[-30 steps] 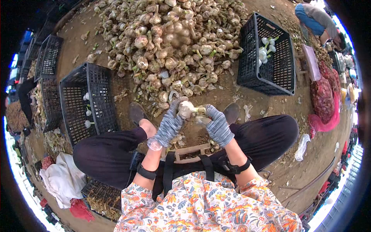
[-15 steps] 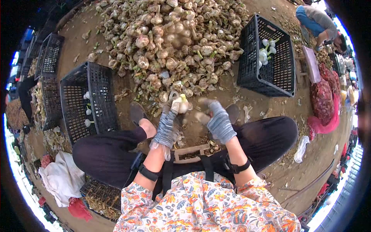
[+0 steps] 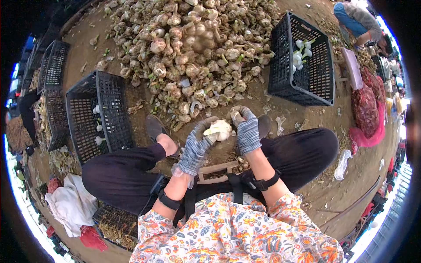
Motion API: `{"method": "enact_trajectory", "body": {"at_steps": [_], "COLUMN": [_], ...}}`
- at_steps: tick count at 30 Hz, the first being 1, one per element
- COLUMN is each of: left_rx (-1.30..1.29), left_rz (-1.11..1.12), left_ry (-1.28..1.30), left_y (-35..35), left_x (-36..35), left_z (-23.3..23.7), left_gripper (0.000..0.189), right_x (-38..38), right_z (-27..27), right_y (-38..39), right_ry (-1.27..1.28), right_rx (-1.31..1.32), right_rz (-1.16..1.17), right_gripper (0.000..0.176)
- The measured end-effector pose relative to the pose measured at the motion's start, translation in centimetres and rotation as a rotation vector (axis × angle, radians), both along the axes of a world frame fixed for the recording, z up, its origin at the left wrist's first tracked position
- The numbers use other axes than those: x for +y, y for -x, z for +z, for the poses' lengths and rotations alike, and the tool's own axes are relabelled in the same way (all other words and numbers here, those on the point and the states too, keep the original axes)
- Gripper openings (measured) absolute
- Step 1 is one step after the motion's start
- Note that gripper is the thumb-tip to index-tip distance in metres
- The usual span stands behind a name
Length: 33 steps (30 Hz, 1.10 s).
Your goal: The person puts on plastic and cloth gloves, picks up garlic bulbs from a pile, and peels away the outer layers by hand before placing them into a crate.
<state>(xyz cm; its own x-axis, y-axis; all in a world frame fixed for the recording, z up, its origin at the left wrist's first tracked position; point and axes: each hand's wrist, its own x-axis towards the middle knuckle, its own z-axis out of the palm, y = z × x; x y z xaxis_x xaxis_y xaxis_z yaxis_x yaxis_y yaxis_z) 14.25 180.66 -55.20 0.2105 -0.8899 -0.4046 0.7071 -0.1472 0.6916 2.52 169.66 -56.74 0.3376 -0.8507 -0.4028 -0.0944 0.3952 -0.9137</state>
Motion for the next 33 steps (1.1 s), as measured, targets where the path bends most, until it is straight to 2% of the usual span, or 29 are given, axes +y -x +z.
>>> {"method": "enact_trajectory", "body": {"at_steps": [2,3,4,5,6,7,8,11,14,16,17,19,20,21,23,25,26,27,28,29,31,33], "left_rx": [0.059,0.118,0.091,0.093,-0.041,-0.175,-0.235,-0.345,-0.42,-0.442,-0.467,-0.48,-0.49,-0.501,-0.42,-0.227,-0.261,-0.275,-0.153,-0.028,-0.045,-0.058], "left_rz": [0.013,0.029,0.063,0.068,0.083,0.092,0.12,0.088,0.038,0.013,-0.011,-0.044,-0.134,-0.224,-0.212,0.033,0.083,0.074,0.095,0.115,0.156,0.196], "left_ry": [-0.061,-0.12,-0.072,-0.069,-0.08,-0.093,-0.022,-0.069,-0.062,-0.021,0.018,0.035,0.069,0.104,0.087,-0.042,-0.131,-0.068,-0.061,-0.056,-0.079,-0.106], "left_y": [-0.2,-0.3,-0.5,-0.4,-0.2,0.0,0.1,0.0,-0.3,-0.4,-0.5,-0.8,-1.2,-1.4,-1.2,-0.8,-0.5,-0.6,-0.4,-0.2,-0.3,-0.6], "left_x": [0.0,-0.1,-0.1,-0.2,-0.3,-0.3,-0.6,-0.7,-0.4,-0.3,-0.4,-0.6,-0.7,-0.8,-0.9,-1.0,-1.1,-0.6,-0.1,-0.1,-0.5,-0.8], "left_z": [0.1,0.2,-0.2,-0.7,-1.1,-1.5,-1.2,0.0,-0.9,-0.9,-0.6,0.1,0.0,0.1,0.2,0.0,0.3,-0.8,-1.9,-1.9,-2.0,-2.0], "left_gripper": [0.056,0.058,0.046,0.046,0.045,0.045,0.044,0.044,0.045,0.044,0.043,0.043,0.043,0.043,0.044,0.042,0.042,0.044,0.044,0.044,0.042,0.04], "right_x": [-0.3,0.0,0.3,0.4,0.6,0.9,1.2,1.5,1.4,1.1,1.0,0.7,0.7,0.7,0.7,0.8,1.0,1.2,1.4,1.8,2.1,1.9], "right_z": [1.4,1.8,2.0,2.3,2.6,3.0,3.4,2.8,2.3,2.2,1.6,0.1,0.6,0.2,0.1,1.9,1.8,1.8,1.8,1.7,1.7,2.2], "right_y": [0.6,0.7,0.9,1.0,0.9,0.7,0.5,0.4,0.7,1.0,1.3,2.0,1.4,1.6,1.4,1.0,1.0,1.0,0.9,0.9,0.9,0.9], "right_ry": [-0.24,-0.239,-0.075,0.088,0.416,0.413,0.424,0.464,0.363,0.187,0.188,-0.155,-0.326,-0.323,-0.429,-0.497,-0.429,-0.361,-0.358,-0.187,0.159,0.113], "right_rx": [-0.005,-0.004,-0.104,-0.202,-0.099,-0.095,-0.051,0.014,-0.029,-0.039,-0.035,-0.1,-0.149,-0.148,-0.348,-0.33,-0.353,-0.377,-0.383,-0.308,-0.152,-0.183], "right_rz": [-0.02,-0.017,0.052,0.122,0.271,0.267,0.271,0.261,0.227,0.216,0.213,0.082,-0.023,-0.024,-0.137,-0.214,-0.213,-0.213,-0.207,-0.119,0.055,0.08], "right_gripper": [0.016,0.016,0.019,0.024,0.028,0.028,0.028,0.028,0.028,0.02,0.02,0.016,0.016,0.016,0.017,0.02,0.019,0.018,0.018,0.018,0.019,0.018]}}
